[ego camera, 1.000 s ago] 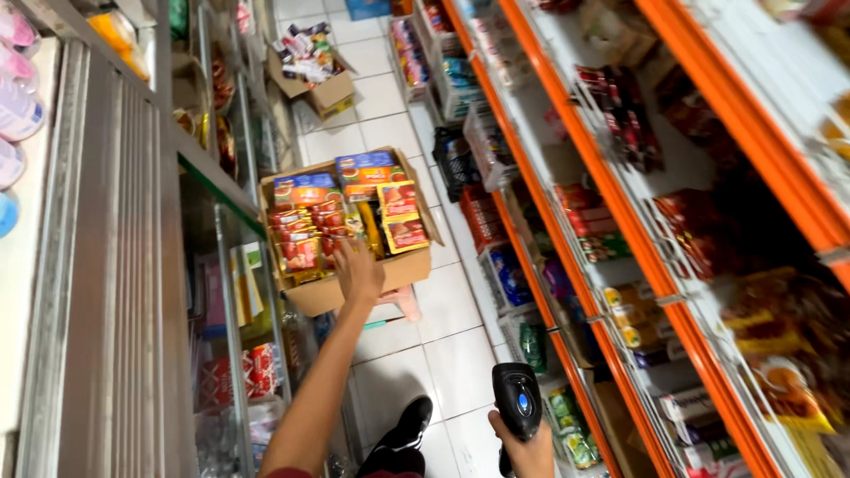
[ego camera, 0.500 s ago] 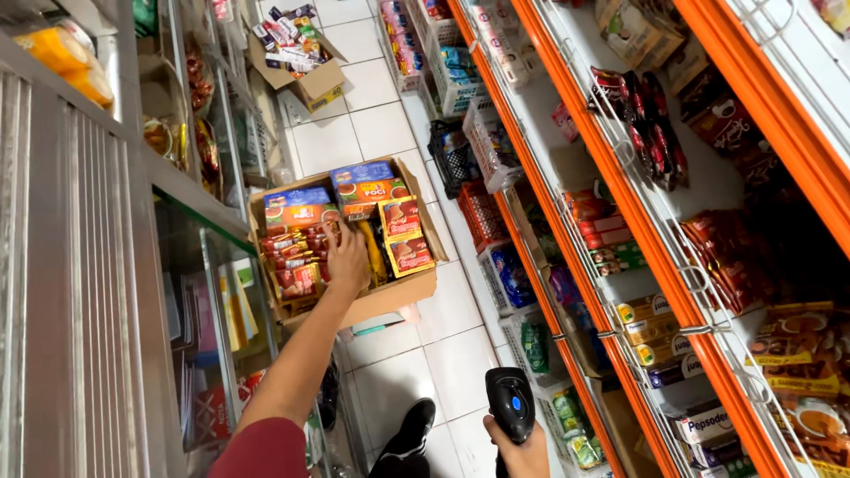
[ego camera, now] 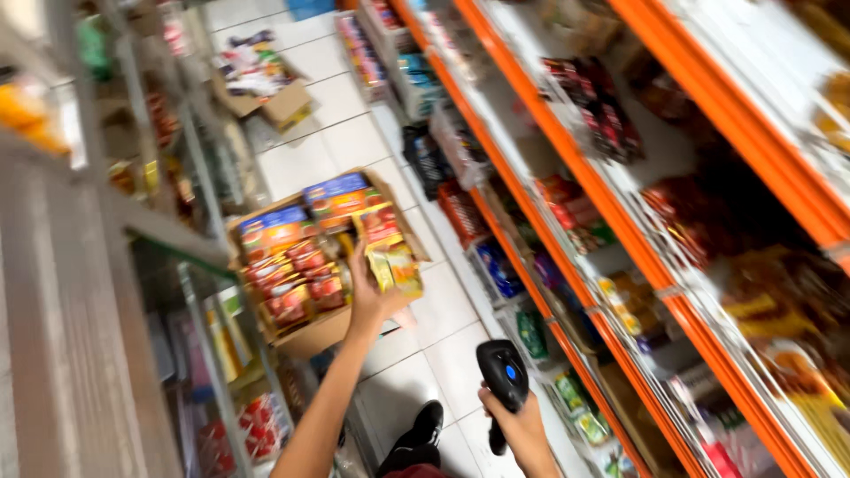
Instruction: The person restocks store shelves by taking various packaged food and drink items from a cardboard box, scanning each item's barcode with a handheld scanner, and placing them onto the shelves.
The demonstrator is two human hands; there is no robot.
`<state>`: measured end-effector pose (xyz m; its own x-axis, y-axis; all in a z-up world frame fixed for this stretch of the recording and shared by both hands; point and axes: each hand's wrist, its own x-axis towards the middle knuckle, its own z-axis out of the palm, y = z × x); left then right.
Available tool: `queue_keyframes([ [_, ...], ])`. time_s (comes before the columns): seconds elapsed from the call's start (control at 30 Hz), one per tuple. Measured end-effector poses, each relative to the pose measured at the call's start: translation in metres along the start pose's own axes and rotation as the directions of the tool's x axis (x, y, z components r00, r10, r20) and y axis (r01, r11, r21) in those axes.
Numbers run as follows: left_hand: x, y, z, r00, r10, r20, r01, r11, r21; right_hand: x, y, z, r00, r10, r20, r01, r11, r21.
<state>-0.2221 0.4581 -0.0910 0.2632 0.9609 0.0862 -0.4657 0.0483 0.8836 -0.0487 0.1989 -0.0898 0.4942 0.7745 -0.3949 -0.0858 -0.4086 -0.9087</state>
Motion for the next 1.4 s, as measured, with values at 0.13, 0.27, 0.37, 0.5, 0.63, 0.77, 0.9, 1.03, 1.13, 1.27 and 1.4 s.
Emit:
queue_keyframes([
  [0.13,-0.045,0.008,0.086,0.924,-0.183,0.335,0.264,0.94,-0.216,-0.011,-0.036,-0.011,0.995,-0.038,-0.095,0.072,0.916,0.394],
  [0.27,-0.09,0.019,0.167,0.703,-0.262,0.661,0.372,0.928,-0.028,-0.03,-0.055,-0.055,0.946,-0.006,-0.325,0.222,0.741,0.634],
  [0.37,-0.12,0.017,0.225,0.593,-0.327,0.736,0.359,0.925,0.122,-0.061,-0.055,-0.102,0.857,-0.088,-0.507,0.399,0.737,0.546],
  [0.5,-0.16,0.001,0.289,0.376,-0.273,0.885,0.168,0.96,0.225,-0.115,-0.039,-0.161,0.722,-0.027,-0.692,0.484,0.735,0.476],
  [0.63,-0.213,-0.004,0.349,0.192,-0.319,0.928,-0.009,0.945,0.327,-0.171,-0.013,-0.212,0.581,0.038,-0.813,0.543,0.726,0.422],
  [0.77,-0.278,0.0,0.417,0.055,-0.355,0.933,0.071,0.933,0.351,-0.238,0.015,-0.261,0.47,-0.025,-0.882,0.628,0.711,0.315],
  [0.9,-0.353,0.005,0.477,-0.019,-0.441,0.897,-0.02,0.897,0.441,-0.307,0.045,-0.316,0.396,-0.01,-0.918,0.549,0.804,0.228],
  [1.03,-0.412,0.007,0.528,-0.046,-0.381,0.923,0.079,0.92,0.384,-0.376,0.073,-0.372,0.344,-0.058,-0.937,0.571,0.805,0.16],
  [1.13,-0.442,0.005,0.558,-0.049,-0.261,0.964,0.034,0.964,0.263,-0.421,0.085,-0.392,0.382,-0.089,-0.92,0.492,0.862,0.12],
  [1.27,-0.476,0.006,0.587,-0.066,-0.198,0.978,0.012,0.98,0.2,-0.453,0.081,-0.399,0.496,-0.052,-0.867,0.335,0.932,0.137],
  [1.4,-0.499,0.005,0.601,-0.06,-0.196,0.979,-0.017,0.981,0.195,-0.465,0.077,-0.402,0.571,0.008,-0.821,0.235,0.957,0.173],
])
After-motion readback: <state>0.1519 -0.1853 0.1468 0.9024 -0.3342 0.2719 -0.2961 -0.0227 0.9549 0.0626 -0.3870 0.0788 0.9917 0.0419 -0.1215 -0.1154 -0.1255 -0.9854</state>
